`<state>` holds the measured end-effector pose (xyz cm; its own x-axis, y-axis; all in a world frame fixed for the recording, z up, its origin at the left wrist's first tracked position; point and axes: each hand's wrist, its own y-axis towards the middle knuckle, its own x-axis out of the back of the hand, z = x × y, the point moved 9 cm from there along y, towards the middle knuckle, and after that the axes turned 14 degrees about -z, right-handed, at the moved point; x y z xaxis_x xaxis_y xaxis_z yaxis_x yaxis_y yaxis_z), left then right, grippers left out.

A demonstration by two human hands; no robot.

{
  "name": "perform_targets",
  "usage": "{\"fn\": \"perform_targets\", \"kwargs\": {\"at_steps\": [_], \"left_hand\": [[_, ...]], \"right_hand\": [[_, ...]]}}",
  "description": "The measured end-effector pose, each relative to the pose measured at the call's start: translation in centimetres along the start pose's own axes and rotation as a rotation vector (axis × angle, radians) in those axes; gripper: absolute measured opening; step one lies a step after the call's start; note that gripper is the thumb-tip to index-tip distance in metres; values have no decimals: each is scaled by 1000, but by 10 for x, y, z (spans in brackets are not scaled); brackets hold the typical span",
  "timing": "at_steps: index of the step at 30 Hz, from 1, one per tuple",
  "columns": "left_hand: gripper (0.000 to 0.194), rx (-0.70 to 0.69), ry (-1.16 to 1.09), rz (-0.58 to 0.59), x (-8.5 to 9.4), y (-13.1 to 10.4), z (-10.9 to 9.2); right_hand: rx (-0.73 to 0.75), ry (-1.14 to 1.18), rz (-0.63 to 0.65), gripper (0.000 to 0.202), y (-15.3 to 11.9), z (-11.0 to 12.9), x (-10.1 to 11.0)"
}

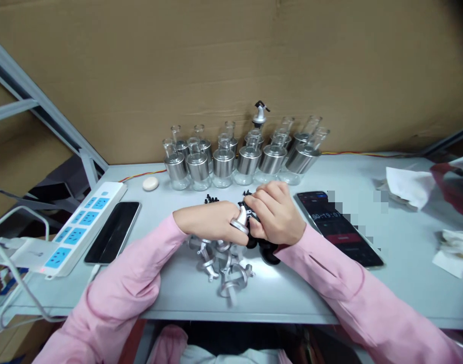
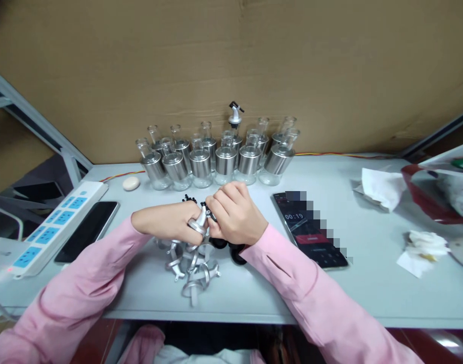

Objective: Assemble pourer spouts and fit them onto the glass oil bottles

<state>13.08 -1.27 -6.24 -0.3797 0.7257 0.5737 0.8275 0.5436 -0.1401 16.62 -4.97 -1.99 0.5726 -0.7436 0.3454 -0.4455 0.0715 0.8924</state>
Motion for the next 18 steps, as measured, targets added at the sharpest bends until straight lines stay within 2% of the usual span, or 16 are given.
{"fn": "perform_targets", "kwargs": {"at_steps": [2, 4, 6, 8, 12, 15, 18], "left_hand": [[22, -4, 25, 42, -5, -2, -1], [24, 18, 154, 29, -3, -4, 4], [25, 51, 291, -21, 6, -5, 12], [21, 56, 366, -107, 21, -4, 16], [11, -58, 481, -307, 51, 0, 12], [17, -95, 503, -366, 58, 1, 12], [20, -113, 493, -408, 62, 0, 15]], "right_hand": [[-40, 53, -35, 25, 0, -4, 5], [-144, 131, -112, 25, -1, -15, 15], [-278, 168, -190, 24, -4, -31, 27], [-401, 103, -186, 22, -11, -49, 31], [-578, -60, 93, 17, -39, -82, 7], [-651, -53, 263, 20, -64, -95, -15], [-720, -5, 425, 17, -87, -98, -33]]}}
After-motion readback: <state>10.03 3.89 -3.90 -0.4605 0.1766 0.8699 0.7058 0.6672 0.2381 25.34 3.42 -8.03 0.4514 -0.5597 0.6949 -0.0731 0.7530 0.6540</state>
